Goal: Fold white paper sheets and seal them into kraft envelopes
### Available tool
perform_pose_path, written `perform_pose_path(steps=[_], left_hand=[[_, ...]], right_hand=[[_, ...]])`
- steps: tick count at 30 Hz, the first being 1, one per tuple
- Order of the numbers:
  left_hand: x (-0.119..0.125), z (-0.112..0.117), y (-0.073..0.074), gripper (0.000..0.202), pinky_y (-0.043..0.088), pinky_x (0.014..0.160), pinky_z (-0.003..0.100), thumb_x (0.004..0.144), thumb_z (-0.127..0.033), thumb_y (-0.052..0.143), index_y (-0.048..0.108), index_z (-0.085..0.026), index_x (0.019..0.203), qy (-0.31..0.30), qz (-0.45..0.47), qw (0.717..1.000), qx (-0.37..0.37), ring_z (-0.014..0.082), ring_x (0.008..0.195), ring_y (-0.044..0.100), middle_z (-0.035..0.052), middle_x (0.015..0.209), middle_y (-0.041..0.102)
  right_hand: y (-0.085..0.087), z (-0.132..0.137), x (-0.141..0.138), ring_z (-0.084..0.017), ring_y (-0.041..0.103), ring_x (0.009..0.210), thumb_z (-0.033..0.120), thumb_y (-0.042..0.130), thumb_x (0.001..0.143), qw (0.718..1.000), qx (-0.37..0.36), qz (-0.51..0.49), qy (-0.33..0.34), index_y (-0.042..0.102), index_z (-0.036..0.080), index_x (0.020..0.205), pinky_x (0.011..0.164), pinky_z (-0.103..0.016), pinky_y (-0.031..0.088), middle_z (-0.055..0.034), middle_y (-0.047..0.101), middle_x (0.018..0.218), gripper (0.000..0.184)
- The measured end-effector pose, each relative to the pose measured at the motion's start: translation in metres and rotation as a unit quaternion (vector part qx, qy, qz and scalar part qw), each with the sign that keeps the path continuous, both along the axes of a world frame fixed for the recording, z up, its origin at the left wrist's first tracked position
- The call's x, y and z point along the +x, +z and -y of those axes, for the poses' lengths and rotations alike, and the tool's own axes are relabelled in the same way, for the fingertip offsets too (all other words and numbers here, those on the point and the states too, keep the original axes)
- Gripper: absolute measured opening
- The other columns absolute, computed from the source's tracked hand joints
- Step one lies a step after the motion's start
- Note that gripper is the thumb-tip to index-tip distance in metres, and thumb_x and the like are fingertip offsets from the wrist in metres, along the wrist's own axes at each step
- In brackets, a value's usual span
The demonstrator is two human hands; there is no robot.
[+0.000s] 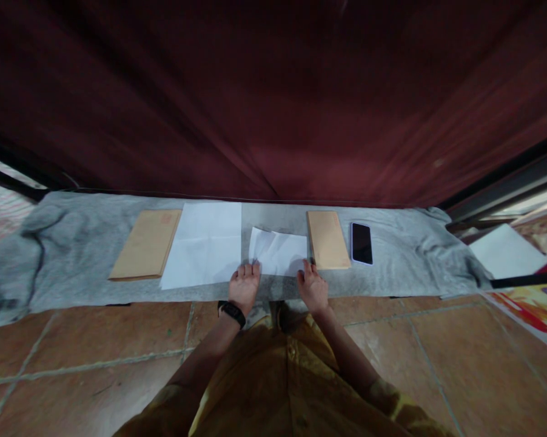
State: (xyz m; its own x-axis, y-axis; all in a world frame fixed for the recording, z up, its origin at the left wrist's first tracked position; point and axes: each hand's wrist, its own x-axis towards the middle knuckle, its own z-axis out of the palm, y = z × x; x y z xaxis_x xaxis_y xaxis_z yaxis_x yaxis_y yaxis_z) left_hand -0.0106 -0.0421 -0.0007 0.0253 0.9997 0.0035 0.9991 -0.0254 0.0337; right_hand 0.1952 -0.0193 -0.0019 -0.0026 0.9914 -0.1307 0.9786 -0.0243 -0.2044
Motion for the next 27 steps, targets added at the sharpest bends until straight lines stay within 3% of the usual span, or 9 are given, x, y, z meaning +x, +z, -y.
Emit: perform_pose_path(steps=[12, 21, 27], left_hand=[[-0.003, 0.000, 0.001, 0.039, 0.050, 0.082, 0.039, 0.096, -0.011, 0.033, 0.061, -0.019, 0.122, 0.015, 0.000, 1.000, -0.001, 0.0279, 0.102, 0.061, 0.0116, 0.107, 0.067], [-0.005, -0.008, 0.009, 0.039, 0.051, 0.079, 0.032, 0.100, -0.032, 0.040, 0.059, -0.019, 0.131, 0.128, 0.078, 0.987, -0.055, 0.0248, 0.103, 0.068, 0.0121, 0.111, 0.072], [-0.005, -0.012, 0.017, 0.039, 0.048, 0.073, 0.031, 0.101, -0.042, 0.040, 0.065, -0.019, 0.119, 0.209, 0.115, 0.966, -0.099, 0.0244, 0.091, 0.072, 0.0105, 0.101, 0.076]], right_hand=[[-0.003, -0.005, 0.005, -0.020, 0.072, 0.096, 0.030, 0.042, 0.104, 1.000, -0.005, -0.023, 0.011, 0.048, 0.024, 0.143, 0.079, -0.028, 0.053, -0.0115, 0.063, 0.134, 0.040], [-0.002, -0.008, 0.005, -0.020, 0.072, 0.093, 0.029, 0.043, 0.104, 0.999, 0.004, -0.031, 0.002, 0.051, 0.025, 0.141, 0.078, -0.028, 0.054, -0.0100, 0.065, 0.130, 0.038], [-0.003, -0.007, 0.006, -0.019, 0.072, 0.091, 0.027, 0.044, 0.103, 1.000, 0.009, -0.030, -0.003, 0.054, 0.025, 0.139, 0.076, -0.027, 0.054, -0.0108, 0.065, 0.129, 0.038]])
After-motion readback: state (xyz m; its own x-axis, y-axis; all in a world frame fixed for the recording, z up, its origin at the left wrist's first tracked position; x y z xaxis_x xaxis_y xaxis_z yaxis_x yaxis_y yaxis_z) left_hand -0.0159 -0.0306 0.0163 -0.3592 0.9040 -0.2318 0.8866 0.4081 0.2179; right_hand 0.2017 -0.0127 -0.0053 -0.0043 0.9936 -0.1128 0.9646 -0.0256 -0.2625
